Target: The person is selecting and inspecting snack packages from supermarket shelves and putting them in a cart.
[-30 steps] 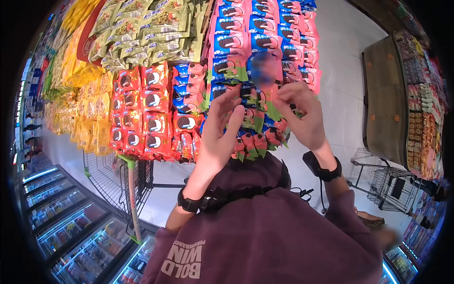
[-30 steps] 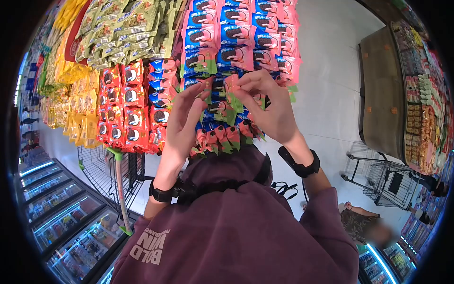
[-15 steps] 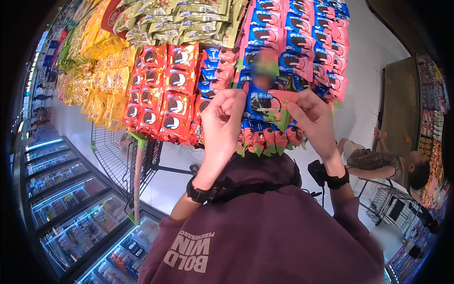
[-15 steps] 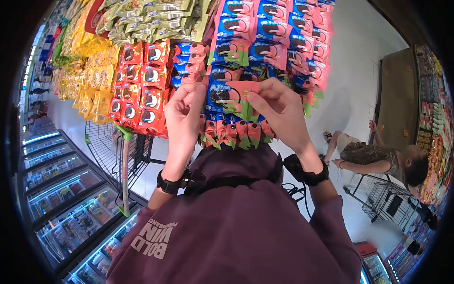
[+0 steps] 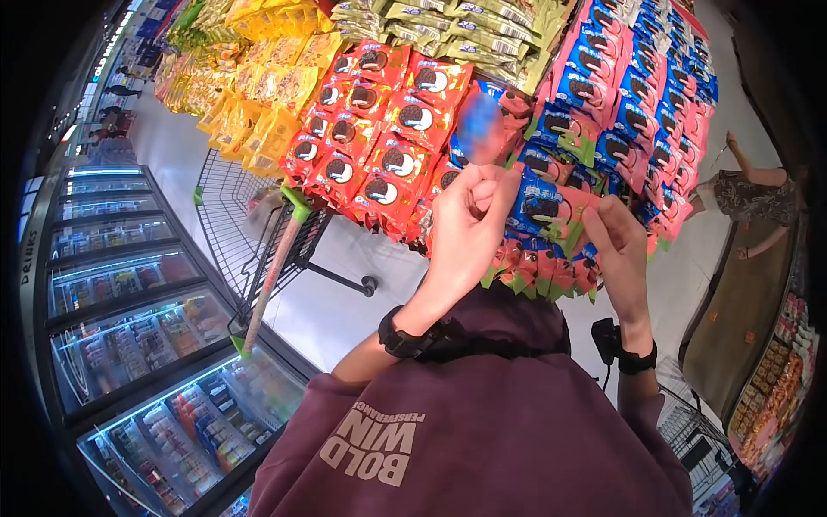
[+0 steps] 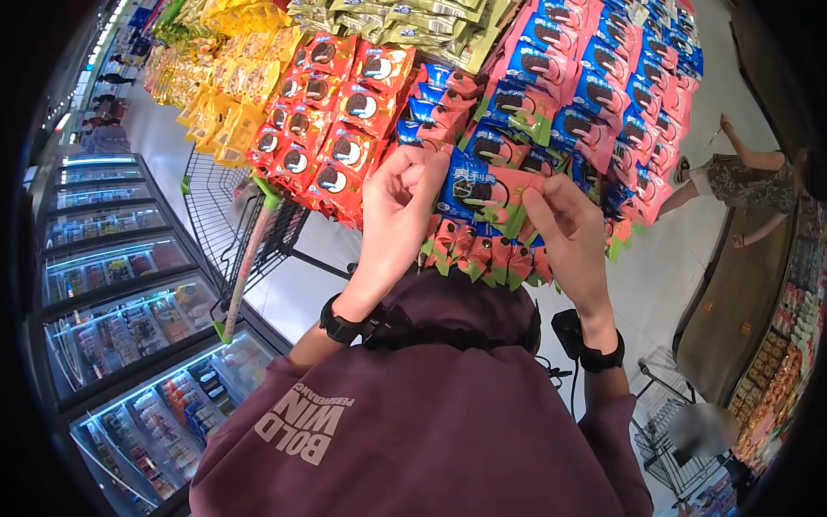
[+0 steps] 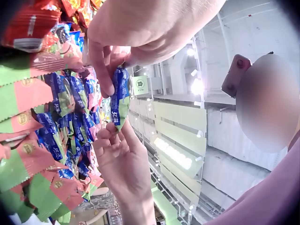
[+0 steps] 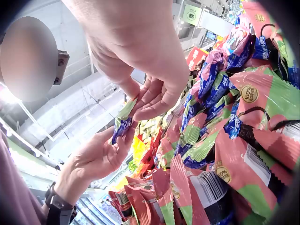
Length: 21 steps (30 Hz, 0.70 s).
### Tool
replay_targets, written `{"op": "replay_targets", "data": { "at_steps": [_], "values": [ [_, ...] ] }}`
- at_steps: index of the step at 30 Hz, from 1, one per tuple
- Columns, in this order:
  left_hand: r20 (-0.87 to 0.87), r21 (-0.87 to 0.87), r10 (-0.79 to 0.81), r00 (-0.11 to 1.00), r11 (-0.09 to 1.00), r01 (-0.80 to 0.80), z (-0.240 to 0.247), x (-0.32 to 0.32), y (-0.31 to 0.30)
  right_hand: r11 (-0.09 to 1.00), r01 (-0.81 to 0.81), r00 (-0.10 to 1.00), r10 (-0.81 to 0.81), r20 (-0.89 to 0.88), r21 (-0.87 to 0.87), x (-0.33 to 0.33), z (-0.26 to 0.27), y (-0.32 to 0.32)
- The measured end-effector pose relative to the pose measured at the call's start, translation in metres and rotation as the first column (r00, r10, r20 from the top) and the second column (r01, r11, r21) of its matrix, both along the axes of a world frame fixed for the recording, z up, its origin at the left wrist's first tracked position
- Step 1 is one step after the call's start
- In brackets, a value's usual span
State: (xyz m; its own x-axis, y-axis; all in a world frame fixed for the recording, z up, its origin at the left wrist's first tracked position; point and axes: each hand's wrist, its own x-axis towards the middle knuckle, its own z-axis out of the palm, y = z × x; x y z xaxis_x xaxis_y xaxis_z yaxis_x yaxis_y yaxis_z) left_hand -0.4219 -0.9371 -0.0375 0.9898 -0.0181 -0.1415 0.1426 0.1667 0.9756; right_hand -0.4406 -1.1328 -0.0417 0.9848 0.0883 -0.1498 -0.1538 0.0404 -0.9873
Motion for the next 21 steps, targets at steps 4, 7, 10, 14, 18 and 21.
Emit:
{"op": "replay_targets", "data": {
  "at_steps": [4, 7, 10, 14, 18, 21],
  "values": [
    [-0.018, -0.004, -0.021, 1.000, 1.000, 0.020, 0.001, -0.002, 0.004, 0.998, -0.035, 0.999, 0.035, 0.005, -0.056, 0.002, -0.003, -0.002],
    [-0.044, -0.019, -0.029, 0.999, 0.999, 0.028, 0.000, -0.003, 0.004, 0.996, 0.008, 1.000, -0.007, 0.009, -0.085, 0.004, -0.013, -0.004],
    [-0.040, -0.023, -0.036, 0.999, 0.999, 0.035, -0.003, 0.000, 0.004, 0.997, 0.028, 1.000, -0.028, -0.001, -0.074, 0.006, -0.014, -0.003],
    [-0.066, -0.049, -0.065, 0.996, 0.997, 0.062, 0.003, 0.001, 0.003, 0.892, 0.185, 0.936, -0.031, 0.351, -0.412, 0.007, -0.006, 0.000],
    [-0.020, -0.049, -0.085, 0.996, 0.995, 0.084, -0.008, 0.002, -0.004, 0.738, 0.204, 0.775, 0.279, 0.567, -0.643, 0.010, 0.009, 0.001],
    [-0.002, 0.015, -0.101, 0.995, 0.995, 0.101, -0.008, 0.002, -0.005, 0.758, 0.109, 0.795, 0.322, 0.515, -0.643, 0.011, 0.007, 0.002]
  ]
}}
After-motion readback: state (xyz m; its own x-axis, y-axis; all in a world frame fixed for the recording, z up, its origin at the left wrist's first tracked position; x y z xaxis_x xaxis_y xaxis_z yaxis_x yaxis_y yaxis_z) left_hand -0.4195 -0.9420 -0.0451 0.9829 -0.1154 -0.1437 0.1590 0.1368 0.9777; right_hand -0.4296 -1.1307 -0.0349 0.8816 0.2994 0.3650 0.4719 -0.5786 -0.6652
